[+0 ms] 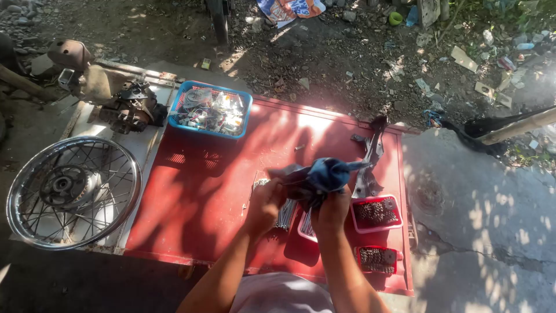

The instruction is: Cleaning and sorting motorcycle wheel spokes and nipples at a workbench.

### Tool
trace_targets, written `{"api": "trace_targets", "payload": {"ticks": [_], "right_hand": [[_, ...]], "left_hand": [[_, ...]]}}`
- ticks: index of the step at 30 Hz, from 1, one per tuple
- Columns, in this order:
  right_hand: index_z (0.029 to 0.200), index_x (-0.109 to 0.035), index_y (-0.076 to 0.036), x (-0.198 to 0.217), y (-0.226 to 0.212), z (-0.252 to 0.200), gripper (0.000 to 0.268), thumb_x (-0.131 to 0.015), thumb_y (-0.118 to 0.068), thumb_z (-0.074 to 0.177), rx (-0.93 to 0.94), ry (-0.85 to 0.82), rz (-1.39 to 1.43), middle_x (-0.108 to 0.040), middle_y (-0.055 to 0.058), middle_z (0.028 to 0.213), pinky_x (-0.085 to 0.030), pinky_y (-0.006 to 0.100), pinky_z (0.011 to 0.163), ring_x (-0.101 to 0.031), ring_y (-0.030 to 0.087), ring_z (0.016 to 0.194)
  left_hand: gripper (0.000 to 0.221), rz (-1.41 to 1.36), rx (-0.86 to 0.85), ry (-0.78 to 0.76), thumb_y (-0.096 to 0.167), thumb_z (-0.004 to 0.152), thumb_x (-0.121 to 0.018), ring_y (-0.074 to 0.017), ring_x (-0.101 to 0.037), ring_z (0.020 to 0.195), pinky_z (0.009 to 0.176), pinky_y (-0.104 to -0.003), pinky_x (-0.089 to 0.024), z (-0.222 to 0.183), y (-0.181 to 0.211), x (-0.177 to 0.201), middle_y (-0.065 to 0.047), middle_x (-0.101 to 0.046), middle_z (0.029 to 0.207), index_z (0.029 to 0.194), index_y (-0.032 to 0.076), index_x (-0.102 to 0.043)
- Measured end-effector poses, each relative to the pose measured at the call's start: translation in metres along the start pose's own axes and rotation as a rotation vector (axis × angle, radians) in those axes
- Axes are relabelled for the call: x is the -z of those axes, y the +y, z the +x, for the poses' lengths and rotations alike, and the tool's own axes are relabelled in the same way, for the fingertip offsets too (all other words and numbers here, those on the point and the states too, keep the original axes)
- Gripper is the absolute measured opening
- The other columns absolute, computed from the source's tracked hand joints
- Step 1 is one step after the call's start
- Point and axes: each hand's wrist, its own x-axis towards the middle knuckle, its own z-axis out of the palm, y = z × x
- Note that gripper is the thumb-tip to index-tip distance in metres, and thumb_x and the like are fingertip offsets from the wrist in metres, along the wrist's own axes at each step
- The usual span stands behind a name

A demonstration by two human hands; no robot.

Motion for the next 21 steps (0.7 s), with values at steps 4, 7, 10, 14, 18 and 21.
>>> {"api": "trace_targets", "payload": {"ticks": [4, 7, 10, 14, 18, 21], "right_hand": [[0.096, -0.065, -0.004, 0.034, 0.013, 0.027, 0.015, -0.058, -0.016, 0.101, 0.040, 0.049, 0.020, -0.062, 0.006, 0.080, -0.050, 0.027, 0.069, -0.059, 0.015, 0.070], [0.112, -0.065, -0.011, 0.058, 0.017, 0.067, 0.016, -0.058, -0.018, 0.099, 0.102, 0.118, 0.045, -0.064, 0.002, 0.093, -0.053, 0.028, 0.079, -0.064, 0.017, 0.084], [0.128, -0.065, -0.018, 0.081, 0.012, 0.095, 0.031, -0.058, -0.020, 0.098, 0.154, 0.183, 0.067, -0.067, -0.002, 0.105, -0.057, 0.029, 0.088, -0.069, 0.018, 0.098], [0.114, -0.061, -0.013, 0.038, -0.043, 0.068, 0.027, -0.051, -0.004, 0.090, 0.283, 0.273, -0.017, -0.066, 0.012, 0.100, -0.060, 0.036, 0.088, -0.067, 0.025, 0.094], [0.091, -0.062, -0.011, 0.047, -0.004, 0.038, 0.008, -0.061, -0.018, 0.095, -0.084, -0.007, -0.037, -0.060, 0.004, 0.080, -0.058, 0.031, 0.072, -0.061, 0.016, 0.071], [0.073, -0.058, -0.008, 0.092, 0.076, 0.044, 0.037, -0.067, -0.033, 0.098, -0.266, -0.116, -0.055, -0.048, 0.005, 0.053, -0.045, 0.030, 0.037, -0.048, 0.017, 0.039]], "left_hand": [[0.039, -0.043, -0.055, -0.064, 0.009, 0.107, -0.041, -0.0169, -0.052, 0.048, 0.057, -0.027, -0.044, 0.005, 0.045, 0.003, -0.002, -0.054, 0.050, 0.074, 0.009, -0.060], [0.041, -0.057, -0.042, -0.135, 0.010, 0.108, -0.043, -0.0202, -0.051, 0.051, 0.060, -0.032, -0.043, 0.006, 0.029, 0.005, -0.005, -0.053, 0.050, 0.071, 0.009, -0.059], [0.039, 0.024, 0.004, -0.113, 0.012, 0.105, -0.049, -0.0189, -0.054, 0.054, 0.065, -0.031, -0.046, 0.002, 0.004, 0.024, -0.003, -0.055, 0.052, 0.067, 0.011, -0.061], [0.040, -0.151, 0.109, 0.038, 0.021, 0.108, -0.042, -0.0132, -0.048, 0.052, 0.053, -0.026, -0.037, 0.000, -0.014, 0.033, -0.006, -0.054, 0.057, 0.078, 0.006, -0.065], [0.046, -0.162, 0.036, 0.059, 0.024, 0.109, -0.044, -0.0129, -0.047, 0.050, 0.053, -0.025, -0.037, 0.009, -0.004, 0.012, -0.005, -0.052, 0.053, 0.070, 0.007, -0.063], [0.034, -0.063, -0.023, -0.007, 0.019, 0.105, -0.052, -0.0219, -0.056, 0.050, 0.057, -0.033, -0.043, 0.006, 0.004, -0.015, -0.009, -0.054, 0.052, 0.076, 0.006, -0.064]]}}
